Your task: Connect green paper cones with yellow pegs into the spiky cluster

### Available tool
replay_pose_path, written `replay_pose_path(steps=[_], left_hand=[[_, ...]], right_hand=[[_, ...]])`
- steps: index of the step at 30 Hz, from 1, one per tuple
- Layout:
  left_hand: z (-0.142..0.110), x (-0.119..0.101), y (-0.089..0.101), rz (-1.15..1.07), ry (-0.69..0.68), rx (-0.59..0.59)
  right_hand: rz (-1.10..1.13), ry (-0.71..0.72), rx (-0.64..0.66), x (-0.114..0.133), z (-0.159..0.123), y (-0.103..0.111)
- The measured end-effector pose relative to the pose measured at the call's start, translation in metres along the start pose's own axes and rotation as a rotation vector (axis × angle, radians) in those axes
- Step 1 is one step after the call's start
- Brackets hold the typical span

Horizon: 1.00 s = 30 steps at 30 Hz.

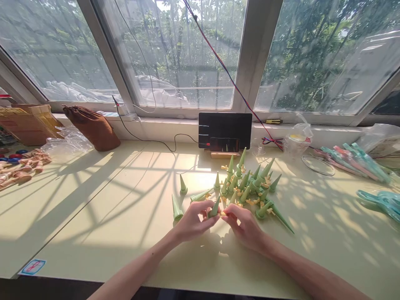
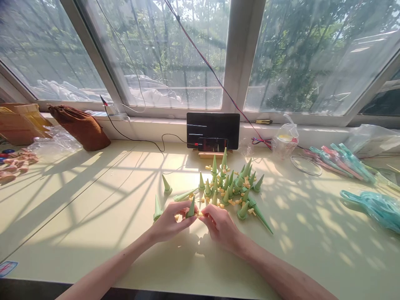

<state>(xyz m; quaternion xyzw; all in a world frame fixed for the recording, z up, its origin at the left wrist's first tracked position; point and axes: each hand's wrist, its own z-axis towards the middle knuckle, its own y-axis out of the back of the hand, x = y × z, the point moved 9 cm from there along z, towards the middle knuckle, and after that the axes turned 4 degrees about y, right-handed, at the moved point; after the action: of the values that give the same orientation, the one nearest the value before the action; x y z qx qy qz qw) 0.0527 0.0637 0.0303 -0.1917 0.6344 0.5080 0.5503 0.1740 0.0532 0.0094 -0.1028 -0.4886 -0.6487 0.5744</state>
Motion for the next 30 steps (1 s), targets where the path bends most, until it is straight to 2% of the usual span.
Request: replay_pose_path(steps=[8, 18, 23, 30], left_hand=[[-0.0013, -0.0076, -0.0016, 0.034, -0.056, 0.017], [-0.0024, -0.0082, -0.0045, 0.048, -0.079, 0.045], [-0.0025, -0.0057, -0.0010, 0.041, -0.060, 0.005], [-0.0001, -0.0011, 0.0051, -0.081, -0.013, -0.045]], right_hand=[[-0.021, 0.043, 0.028, 0.0028, -0.0013, -0.0016], [0.034, 0.008, 0.056, 0.0002, -0.0026, -0.0052], [0.046, -0.019, 0.032, 0.0007, -0.0001, -0.0025], [0.036, -0.016, -0.024, 0.0056, 0.0012, 0.0026]])
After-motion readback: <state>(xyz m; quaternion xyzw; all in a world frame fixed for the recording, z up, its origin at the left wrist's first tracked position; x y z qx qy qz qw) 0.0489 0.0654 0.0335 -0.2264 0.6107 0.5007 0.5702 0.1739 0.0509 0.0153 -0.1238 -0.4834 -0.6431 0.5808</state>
